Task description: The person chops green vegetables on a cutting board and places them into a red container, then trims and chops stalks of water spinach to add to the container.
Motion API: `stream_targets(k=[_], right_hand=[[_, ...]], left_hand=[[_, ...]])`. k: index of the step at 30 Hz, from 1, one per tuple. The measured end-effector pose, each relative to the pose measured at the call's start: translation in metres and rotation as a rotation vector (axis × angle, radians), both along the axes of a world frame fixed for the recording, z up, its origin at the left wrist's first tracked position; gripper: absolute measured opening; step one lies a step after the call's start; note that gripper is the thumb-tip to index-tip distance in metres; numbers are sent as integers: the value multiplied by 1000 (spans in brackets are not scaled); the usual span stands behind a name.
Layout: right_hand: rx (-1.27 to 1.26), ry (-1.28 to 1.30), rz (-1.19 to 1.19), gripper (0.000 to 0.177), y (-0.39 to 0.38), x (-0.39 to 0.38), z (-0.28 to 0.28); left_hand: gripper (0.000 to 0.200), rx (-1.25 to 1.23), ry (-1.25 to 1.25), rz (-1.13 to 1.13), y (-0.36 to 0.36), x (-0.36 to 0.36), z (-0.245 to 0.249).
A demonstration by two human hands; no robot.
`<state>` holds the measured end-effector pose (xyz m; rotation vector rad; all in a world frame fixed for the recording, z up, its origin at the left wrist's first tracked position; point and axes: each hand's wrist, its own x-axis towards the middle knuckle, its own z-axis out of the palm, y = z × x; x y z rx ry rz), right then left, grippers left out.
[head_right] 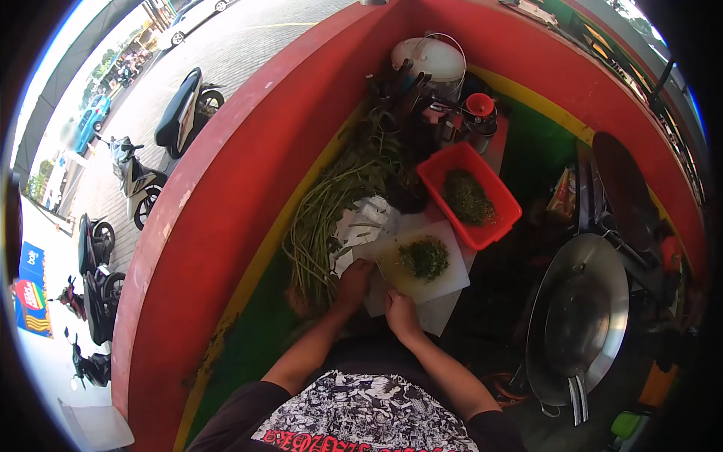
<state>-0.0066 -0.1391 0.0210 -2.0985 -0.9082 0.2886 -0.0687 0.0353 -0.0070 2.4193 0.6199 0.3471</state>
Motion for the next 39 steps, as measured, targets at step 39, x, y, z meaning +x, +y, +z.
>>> stream_targets(k=[39], right_hand=[[-177,-13,28,47,-40,-8,0]], left_hand=[[34,154,-148,-36,-15,13,-7]])
